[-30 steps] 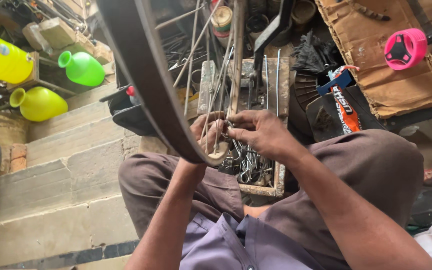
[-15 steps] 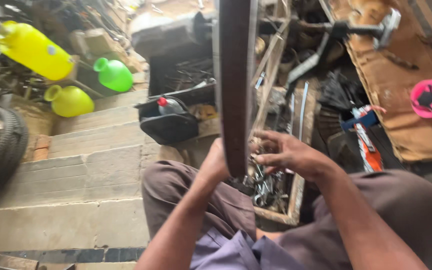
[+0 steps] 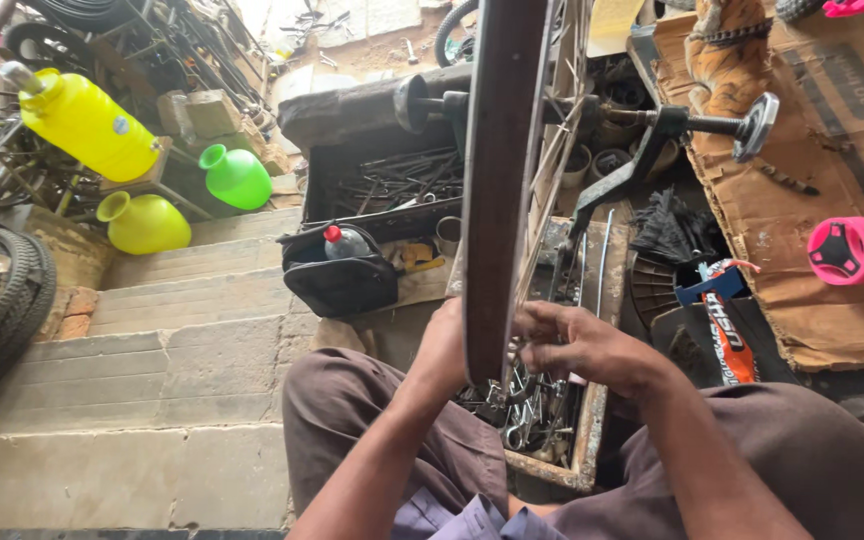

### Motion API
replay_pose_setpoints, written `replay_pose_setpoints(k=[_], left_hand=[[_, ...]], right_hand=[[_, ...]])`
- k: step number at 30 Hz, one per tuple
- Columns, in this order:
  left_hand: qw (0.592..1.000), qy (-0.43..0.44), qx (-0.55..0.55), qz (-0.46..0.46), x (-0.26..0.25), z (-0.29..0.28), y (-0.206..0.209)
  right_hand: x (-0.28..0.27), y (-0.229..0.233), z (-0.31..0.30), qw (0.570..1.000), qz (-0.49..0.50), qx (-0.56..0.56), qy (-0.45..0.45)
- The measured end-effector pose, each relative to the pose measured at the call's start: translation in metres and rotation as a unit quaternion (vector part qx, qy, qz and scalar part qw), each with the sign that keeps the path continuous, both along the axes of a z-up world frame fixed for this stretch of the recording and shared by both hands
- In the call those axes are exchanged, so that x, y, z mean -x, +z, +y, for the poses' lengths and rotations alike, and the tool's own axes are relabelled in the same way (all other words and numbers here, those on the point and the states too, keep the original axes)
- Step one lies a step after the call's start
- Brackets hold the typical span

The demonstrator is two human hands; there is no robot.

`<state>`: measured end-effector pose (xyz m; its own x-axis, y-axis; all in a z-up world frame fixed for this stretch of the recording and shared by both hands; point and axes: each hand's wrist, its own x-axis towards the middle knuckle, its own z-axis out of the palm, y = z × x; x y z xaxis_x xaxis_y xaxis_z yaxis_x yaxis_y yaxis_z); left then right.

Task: The person is sitting on the floor in a workshop, repairing a bicycle wheel. They are seen bending a metal spoke and inserting it into the wheel rim, then adjusting the spokes with their hands.

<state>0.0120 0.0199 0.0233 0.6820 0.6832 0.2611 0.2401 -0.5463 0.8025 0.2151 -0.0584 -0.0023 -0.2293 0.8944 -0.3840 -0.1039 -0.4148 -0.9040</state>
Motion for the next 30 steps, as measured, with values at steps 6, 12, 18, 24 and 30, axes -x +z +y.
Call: replay_pose_setpoints(k=[6,12,18,24,30], left_hand=[[0.99,-0.047,0.131,-0.024,0.016,0.009,-0.004],[0.956,-0.134,0.263,0.01,0.005,0.023,-0.001],[0.98,-0.014,0.195,-0.021,0.003,0.0,0.009],[0.949,-0.093,0.302,-0.012,0.029,0.019,0.034],[0.93,-0.132,0.344,-0.008,0.021,0.022,0.031]], right_hand=[[0.014,-0.006,0.002,0.998,-0.042,0.015,-0.054],[-0.002,0.009,-0.008,0.999,0.002,-0.033,0.016],[0.009,0.013,-0.007,0.999,-0.031,-0.002,-0.019],[0.009,-0.009,-0.009,0.994,0.102,-0.013,-0.041],[0.01,-0.023,0.0,0.992,0.093,0.015,-0.085]])
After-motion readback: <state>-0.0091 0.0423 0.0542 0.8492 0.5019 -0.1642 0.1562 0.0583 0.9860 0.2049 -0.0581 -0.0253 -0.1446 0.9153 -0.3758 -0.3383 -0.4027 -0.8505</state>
